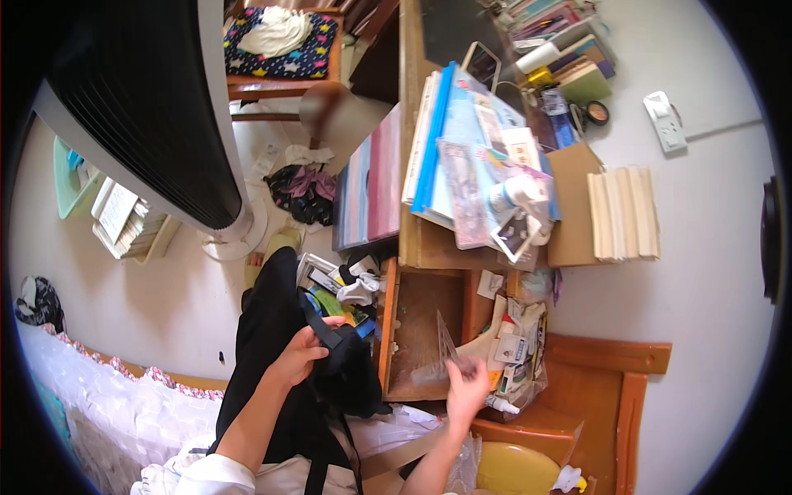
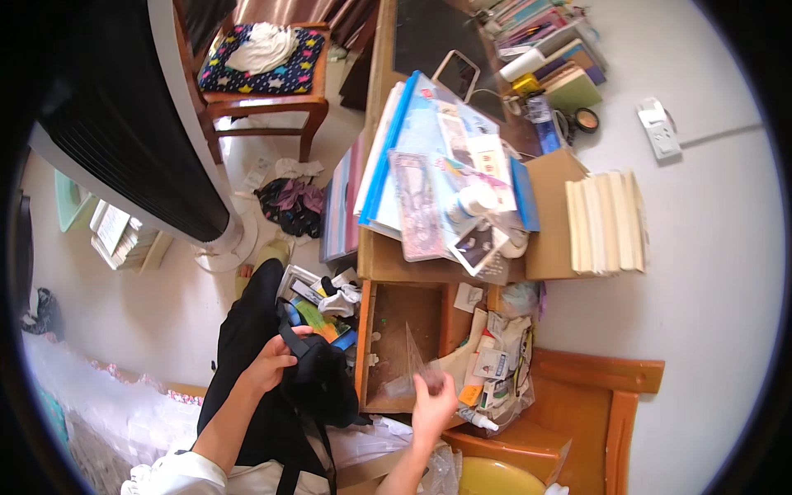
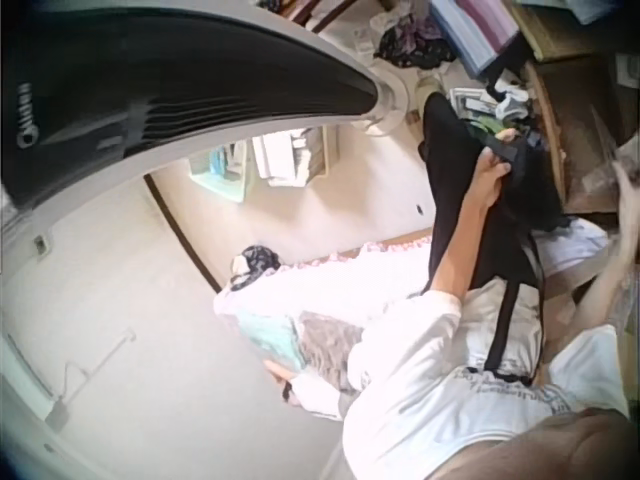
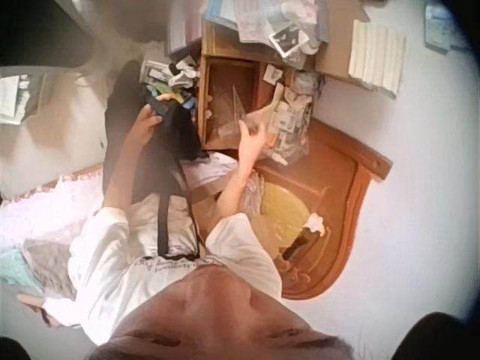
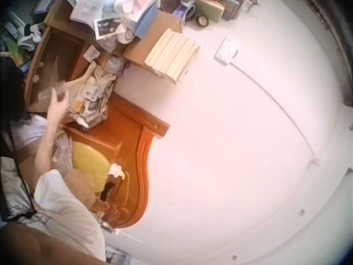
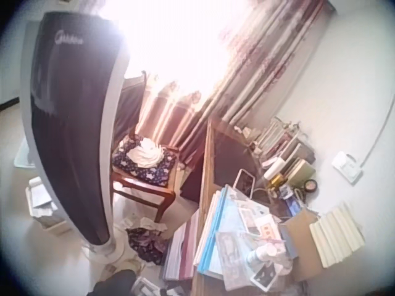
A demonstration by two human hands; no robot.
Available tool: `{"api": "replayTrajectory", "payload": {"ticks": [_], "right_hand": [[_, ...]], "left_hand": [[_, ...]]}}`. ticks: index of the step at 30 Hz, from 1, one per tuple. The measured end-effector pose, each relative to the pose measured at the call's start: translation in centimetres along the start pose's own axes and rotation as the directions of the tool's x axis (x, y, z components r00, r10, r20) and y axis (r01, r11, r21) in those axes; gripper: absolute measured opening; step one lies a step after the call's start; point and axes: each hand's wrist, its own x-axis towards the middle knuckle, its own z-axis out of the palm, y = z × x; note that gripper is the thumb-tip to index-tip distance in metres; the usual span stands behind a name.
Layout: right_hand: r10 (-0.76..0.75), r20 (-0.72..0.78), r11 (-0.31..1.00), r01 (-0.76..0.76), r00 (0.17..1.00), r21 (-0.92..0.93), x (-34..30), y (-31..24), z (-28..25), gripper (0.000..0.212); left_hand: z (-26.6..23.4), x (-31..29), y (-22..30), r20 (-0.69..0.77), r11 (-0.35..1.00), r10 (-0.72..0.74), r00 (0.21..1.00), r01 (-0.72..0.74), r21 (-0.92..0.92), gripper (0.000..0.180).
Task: Searching for and picking up various items from a cluttered desk and drawer.
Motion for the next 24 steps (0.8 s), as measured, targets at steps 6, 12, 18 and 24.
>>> {"api": "replayTrajectory", "payload": {"ticks": [6,12,18,24], "right_hand": [[-0.092,0.012,0.138,0.001,0.996,0.990,-4.7,-2.6,-10.0,0.037],[-0.023,-0.100,0.933,0.057,0.995,0.355,-5.6,3.5,-8.4,0.024],[0.007,-0.279,0.929,0.097,0.960,0.356,-5.7,2.7,-8.3,0.015],[-0.285,-0.503,0.780,0.503,0.816,0.374,3.4,-11.6,-9.7,0.013]], "left_hand": [[-0.4,-0.9,-0.1,-0.052,0.996,0.040,0.998,-0.036,0.079,0.069],[-2.3,-2.1,-0.9,-0.066,0.990,0.106,0.992,-0.099,0.104,0.071],[-2.2,-3.1,-1.7,-0.075,0.986,0.116,0.990,-0.106,0.127,0.068],[-2.8,-3.3,-1.4,-0.114,0.990,0.094,0.989,-0.081,0.116,0.066]]}}
